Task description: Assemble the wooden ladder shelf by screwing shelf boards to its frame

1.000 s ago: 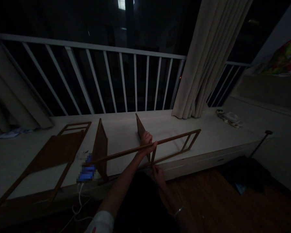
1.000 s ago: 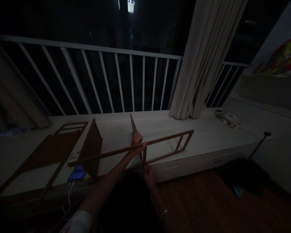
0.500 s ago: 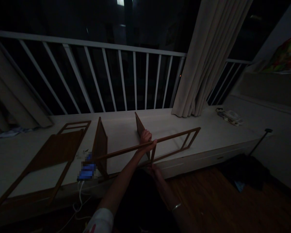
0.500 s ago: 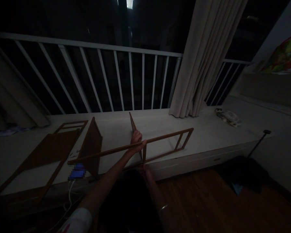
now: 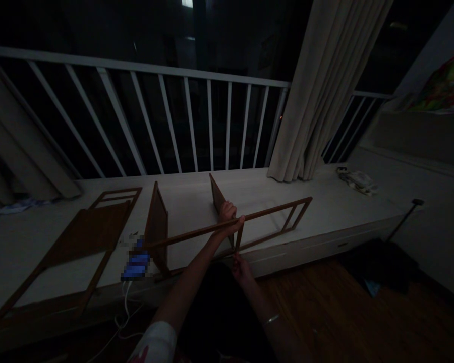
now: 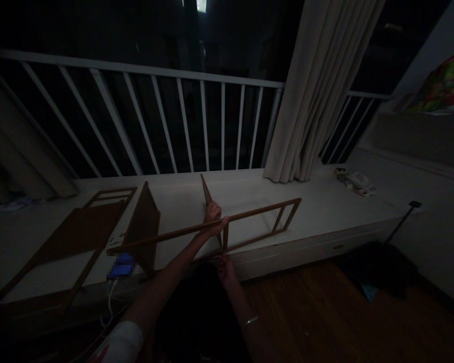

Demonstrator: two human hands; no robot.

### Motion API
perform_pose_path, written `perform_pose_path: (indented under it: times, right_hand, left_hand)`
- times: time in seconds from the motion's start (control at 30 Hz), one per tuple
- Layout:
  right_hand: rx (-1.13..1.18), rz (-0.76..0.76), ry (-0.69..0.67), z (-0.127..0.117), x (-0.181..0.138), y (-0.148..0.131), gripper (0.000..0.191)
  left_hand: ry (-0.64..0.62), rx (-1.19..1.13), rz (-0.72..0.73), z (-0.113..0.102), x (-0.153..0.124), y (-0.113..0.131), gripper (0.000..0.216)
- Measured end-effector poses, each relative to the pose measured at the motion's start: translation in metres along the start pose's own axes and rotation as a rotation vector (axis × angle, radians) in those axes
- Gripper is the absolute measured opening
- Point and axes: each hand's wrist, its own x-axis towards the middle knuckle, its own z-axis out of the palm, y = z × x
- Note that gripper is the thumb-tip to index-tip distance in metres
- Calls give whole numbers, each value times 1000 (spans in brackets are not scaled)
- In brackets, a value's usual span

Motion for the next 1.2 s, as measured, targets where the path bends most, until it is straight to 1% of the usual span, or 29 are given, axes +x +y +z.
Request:
perform_pose_path:
  times: [0.13,0.27,0.4,0.47,0.63,0.7,0.87,0.97,1.07,1.2]
  right_hand:
    - [-117,-85,31,3,-8,3,14]
    - [-295,-262,61,1,-15,7,18]
    - [-565,-476,67,-9,-15,12,26]
    - [-717,-552,55,-14,-15,14,31]
    - [-930,-540,-15,-22,-17,8,34]
    - [-1078,-548,-27,-24,-19,2,34]
    - [-1614,-607,50,-25,-25,-14,36]
    - [-1827,-626,108,-22,-29,-18,37]
    - [-1935,-620,106,-19,-31,-19,38]
    - [-1951,-635,90,-18,-31,-18,39]
  left_hand:
    - [9,-7,-9,-1,0,2,25]
    - [5,-19,-13,-1,-2,4,25]
    - [-19,-46,-8,-2,-5,8,24]
    - [-15,-55,-17,-2,-6,11,25]
    - [-11,-67,-31,0,-8,12,24]
    - [-9,-64,-28,1,-8,12,24]
    - [11,-46,-31,1,-7,11,26]
    - [8,-34,-21,1,-7,11,27]
    - [-2,-23,-15,1,-6,10,28]
    - [-15,-18,-22,0,-6,10,30]
